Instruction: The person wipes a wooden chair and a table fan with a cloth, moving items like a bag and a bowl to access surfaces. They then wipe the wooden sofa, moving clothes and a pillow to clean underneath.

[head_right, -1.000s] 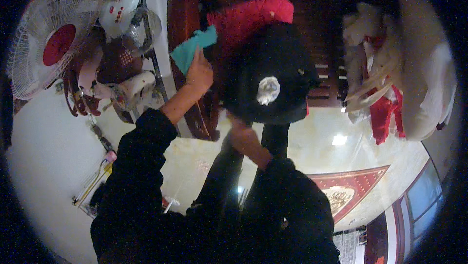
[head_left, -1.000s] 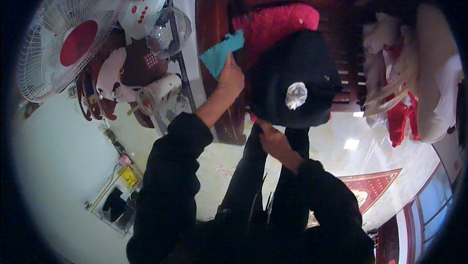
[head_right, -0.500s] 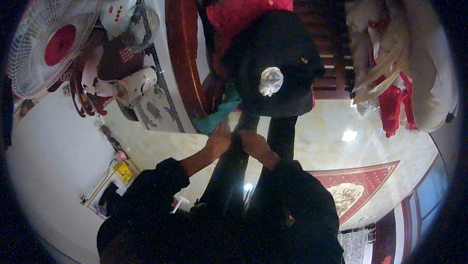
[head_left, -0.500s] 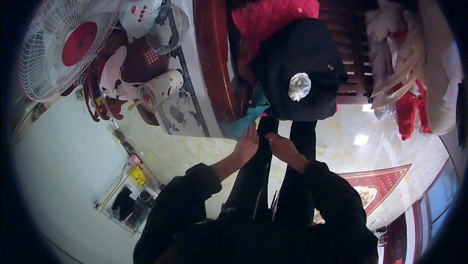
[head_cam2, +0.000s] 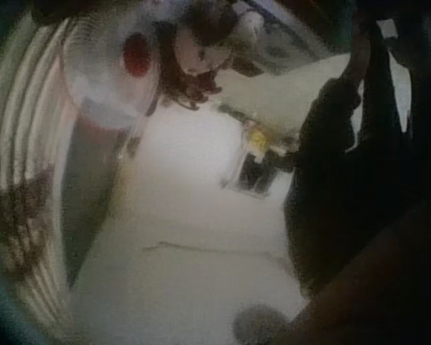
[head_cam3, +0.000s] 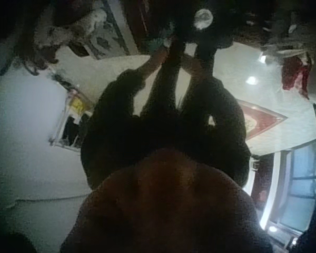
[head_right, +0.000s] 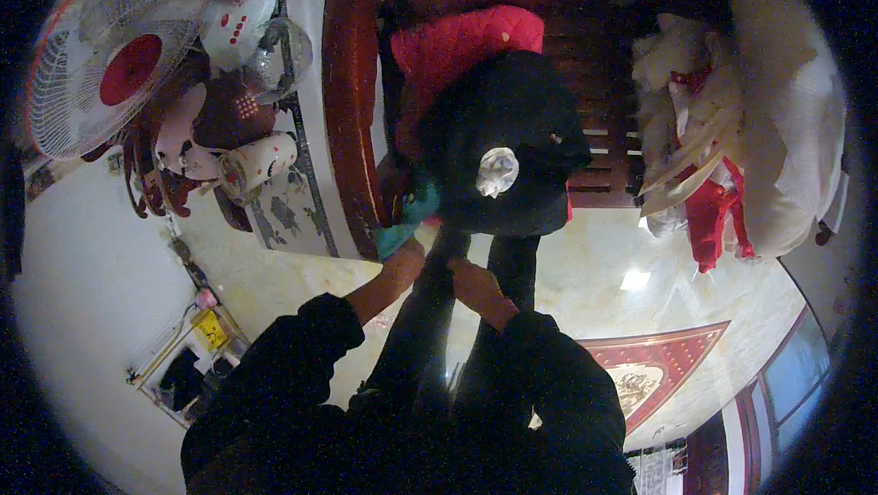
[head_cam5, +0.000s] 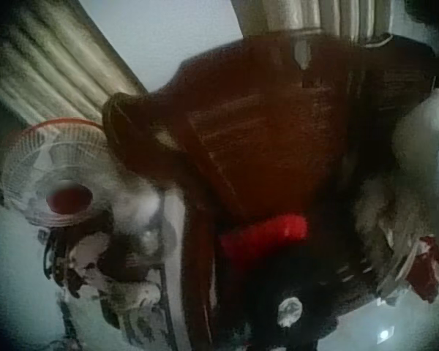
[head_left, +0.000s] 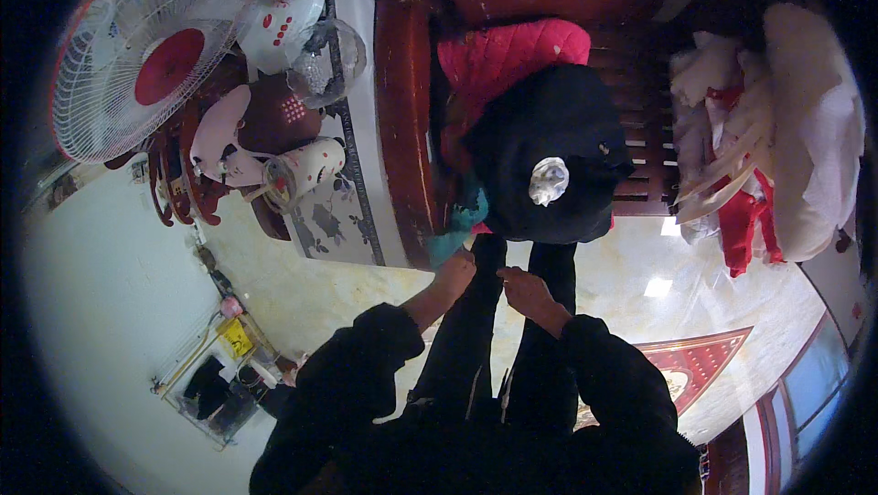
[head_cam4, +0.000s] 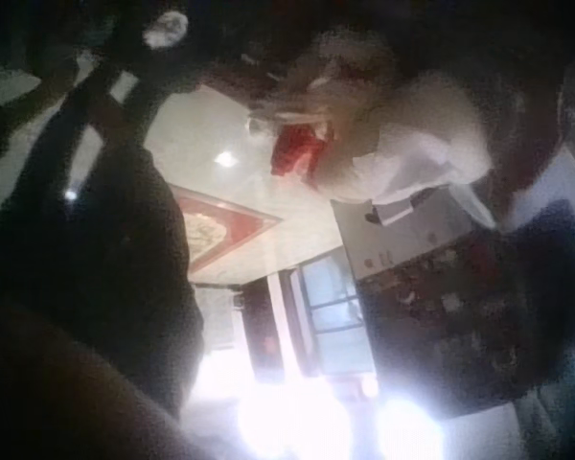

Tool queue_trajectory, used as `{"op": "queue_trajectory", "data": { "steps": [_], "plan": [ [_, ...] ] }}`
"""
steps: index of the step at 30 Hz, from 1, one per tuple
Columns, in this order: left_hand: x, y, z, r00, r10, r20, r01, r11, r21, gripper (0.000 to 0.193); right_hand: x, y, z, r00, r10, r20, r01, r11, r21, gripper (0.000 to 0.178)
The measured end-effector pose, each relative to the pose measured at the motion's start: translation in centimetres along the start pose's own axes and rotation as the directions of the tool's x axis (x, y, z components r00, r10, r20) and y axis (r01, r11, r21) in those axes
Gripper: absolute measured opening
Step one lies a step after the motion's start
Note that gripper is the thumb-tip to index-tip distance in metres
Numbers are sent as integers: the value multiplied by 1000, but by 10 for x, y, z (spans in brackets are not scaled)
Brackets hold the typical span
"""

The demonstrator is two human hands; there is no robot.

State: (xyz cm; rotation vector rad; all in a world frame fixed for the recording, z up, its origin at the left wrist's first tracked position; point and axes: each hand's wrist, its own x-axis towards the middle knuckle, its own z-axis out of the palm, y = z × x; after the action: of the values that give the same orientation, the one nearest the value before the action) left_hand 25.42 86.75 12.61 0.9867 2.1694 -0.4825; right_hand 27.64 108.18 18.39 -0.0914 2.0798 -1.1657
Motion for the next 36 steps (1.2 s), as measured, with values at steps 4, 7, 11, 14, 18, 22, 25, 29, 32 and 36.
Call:
{"op": "queue_trajectory", "data": {
  "steps": [4, 7, 11, 14, 18, 22, 25, 29, 32, 36],
  "plan": [
    [-45, -20, -62, 994, -30, -108, -8, 941, -339, 16, -17, 5, -15, 999, -24, 45, 26, 998, -56, 27],
    [-68, -11, -79, 986, -146, -79, 91, 872, -481, 15, -20, 19, -12, 993, -32, 111, 44, 993, -105, 27],
    [-75, -25, -131, 954, -268, 133, 287, 699, -655, 30, -15, 6, -49, 987, -125, 105, 133, 988, -72, 25],
    [-81, -34, -151, 925, -367, 99, 305, 560, -771, 32, -14, -19, -86, 979, -180, 98, 184, 982, -40, 26],
    [-79, -30, -194, 789, -614, -24, 151, 231, -961, 28, 0, -5, -78, 979, -194, 59, 186, 976, 116, 28],
    [-89, 5, -298, 819, -533, 211, 179, -113, -977, 33, 13, -54, -132, 820, 286, 496, -571, 347, 744, 36],
    [-90, 57, -308, 755, -585, -295, -187, 239, -953, 37, 23, -86, -164, 902, 74, 425, -431, 96, 897, 40],
    [-95, 82, -302, 635, -577, -513, -343, 384, -857, 22, -3, -121, -212, 928, -81, 364, -366, -10, 931, 44],
    [-112, 72, -301, 521, -808, -274, -296, 130, -946, 21, -23, -150, -229, 961, -147, 236, -213, 156, 965, 47],
    [-160, 59, -321, 278, -940, 199, -515, -320, -795, 32, -34, -162, -202, 933, -315, 174, -1, 482, 876, 47]
  ]
}}
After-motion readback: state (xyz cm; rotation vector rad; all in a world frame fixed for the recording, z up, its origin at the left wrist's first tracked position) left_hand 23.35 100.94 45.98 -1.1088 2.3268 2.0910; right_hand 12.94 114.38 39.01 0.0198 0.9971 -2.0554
